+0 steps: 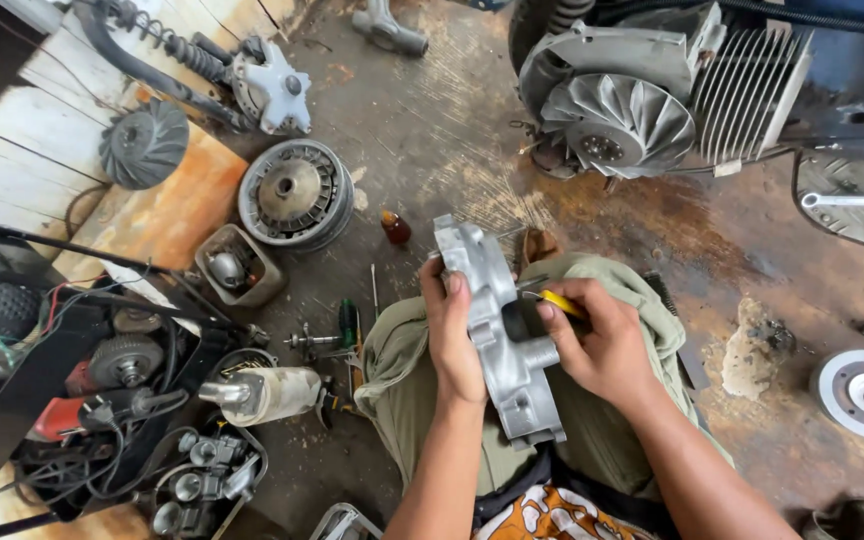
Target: The person sits on the floor and uses a metal file to scrape and smooth the edges of a metallic engine casing. They rotate the part to access different areas and later use a screwdriver to work on the interior of the casing.
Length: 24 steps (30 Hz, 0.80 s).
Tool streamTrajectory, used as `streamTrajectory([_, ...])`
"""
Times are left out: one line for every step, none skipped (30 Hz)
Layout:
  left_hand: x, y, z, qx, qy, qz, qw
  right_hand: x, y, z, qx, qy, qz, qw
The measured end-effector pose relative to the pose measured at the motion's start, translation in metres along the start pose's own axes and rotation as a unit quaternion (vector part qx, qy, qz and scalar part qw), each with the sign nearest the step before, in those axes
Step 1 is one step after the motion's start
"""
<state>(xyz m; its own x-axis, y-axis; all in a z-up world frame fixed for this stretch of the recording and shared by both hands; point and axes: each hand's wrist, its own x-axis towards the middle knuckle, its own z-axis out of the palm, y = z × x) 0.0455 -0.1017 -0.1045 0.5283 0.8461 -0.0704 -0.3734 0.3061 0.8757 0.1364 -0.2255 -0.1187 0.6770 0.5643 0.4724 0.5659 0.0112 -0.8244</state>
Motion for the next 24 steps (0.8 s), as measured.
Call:
streamTrajectory([0.005, 0.002, 0.003, 0.000, -0.001, -0.002, 1.000, 0.003, 0.002, 0.001, -0.002, 0.000, 0.002, 1.000])
streamTrajectory([0.010, 0.004, 0.005, -0.009, 0.000, -0.015, 1.000, 0.006, 0.003, 0.003, -0.008, 0.009, 0.005, 1.000])
streamTrajectory([0.014, 0.007, 0.007, -0.016, 0.003, -0.028, 0.999, 0.008, 0.003, 0.005, -0.013, 0.016, 0.010, 1.000])
streamTrajectory([0.022, -0.006, -0.003, -0.015, 0.003, -0.030, 0.999, 0.013, 0.000, 0.004, -0.013, 0.016, 0.012, 1.000])
streamTrajectory([0.028, -0.021, -0.012, -0.006, 0.004, -0.023, 1.000, 0.017, -0.003, 0.002, -0.051, 0.018, 0.008, 0.998])
streamTrajectory([0.034, -0.035, -0.021, 0.004, 0.006, -0.015, 1.000, 0.021, -0.006, -0.001, -0.089, 0.020, 0.004, 0.996])
streamTrajectory([0.037, -0.036, -0.020, 0.002, 0.006, -0.015, 1.000, 0.025, -0.006, 0.003, -0.090, 0.019, 0.003, 0.996])
streamTrajectory([0.040, -0.037, -0.018, -0.007, 0.001, -0.018, 1.000, 0.028, -0.005, 0.006, -0.097, 0.018, -0.001, 0.995])
streamTrajectory([0.040, -0.040, -0.017, -0.013, -0.004, -0.026, 1.000, 0.028, -0.005, 0.008, -0.104, 0.017, 0.001, 0.994])
streamTrajectory([0.040, -0.043, -0.017, -0.012, -0.005, -0.031, 0.999, 0.027, -0.003, 0.008, -0.106, 0.017, 0.005, 0.994])
streamTrajectory([0.044, -0.045, -0.018, -0.019, -0.002, -0.032, 0.999, 0.029, -0.001, 0.010, -0.100, 0.019, 0.013, 0.995])
streamTrajectory([0.047, -0.046, -0.019, -0.026, 0.001, -0.033, 0.999, 0.030, 0.002, 0.012, -0.094, 0.021, 0.022, 0.995])
streamTrajectory([0.048, -0.048, -0.019, -0.026, 0.004, -0.037, 0.999, 0.029, 0.004, 0.012, -0.095, 0.019, 0.025, 0.995])
streamTrajectory([0.048, -0.049, -0.019, -0.029, 0.005, -0.034, 0.999, 0.027, 0.006, 0.013, -0.105, 0.023, 0.029, 0.994])
streamTrajectory([0.052, -0.050, -0.019, -0.033, 0.005, -0.029, 0.999, 0.028, 0.009, 0.015, -0.115, 0.029, 0.030, 0.992])
streamTrajectory([0.051, -0.047, -0.018, -0.033, 0.006, -0.030, 0.999, 0.029, 0.008, 0.016, -0.116, 0.028, 0.031, 0.992])
streamTrajectory([0.051, -0.044, -0.016, -0.036, 0.013, -0.032, 0.999, 0.030, 0.006, 0.017, -0.122, 0.029, 0.029, 0.992])
streamTrajectory([0.050, -0.041, -0.013, -0.039, 0.019, -0.035, 0.998, 0.031, 0.004, 0.018, -0.128, 0.030, 0.027, 0.991])
streamTrajectory([0.049, -0.039, -0.010, -0.039, 0.020, -0.037, 0.998, 0.031, 0.003, 0.018, -0.128, 0.029, 0.029, 0.991])
streamTrajectory([0.048, -0.037, -0.007, -0.030, 0.020, -0.037, 0.999, 0.032, 0.002, 0.017, -0.124, 0.026, 0.033, 0.991])
streamTrajectory([0.049, -0.035, -0.002, -0.022, 0.020, -0.035, 0.999, 0.034, 0.002, 0.017, -0.120, 0.023, 0.034, 0.992])
streamTrajectory([0.050, -0.033, -0.002, -0.022, 0.019, -0.035, 0.999, 0.036, 0.003, 0.017, -0.120, 0.024, 0.034, 0.992])
streamTrajectory([0.050, -0.032, -0.002, -0.001, 0.018, -0.033, 0.999, 0.036, 0.003, 0.017, -0.107, 0.019, 0.037, 0.993])
streamTrajectory([0.049, -0.030, -0.003, 0.020, 0.018, -0.030, 0.999, 0.036, 0.004, 0.017, -0.095, 0.014, 0.039, 0.995])
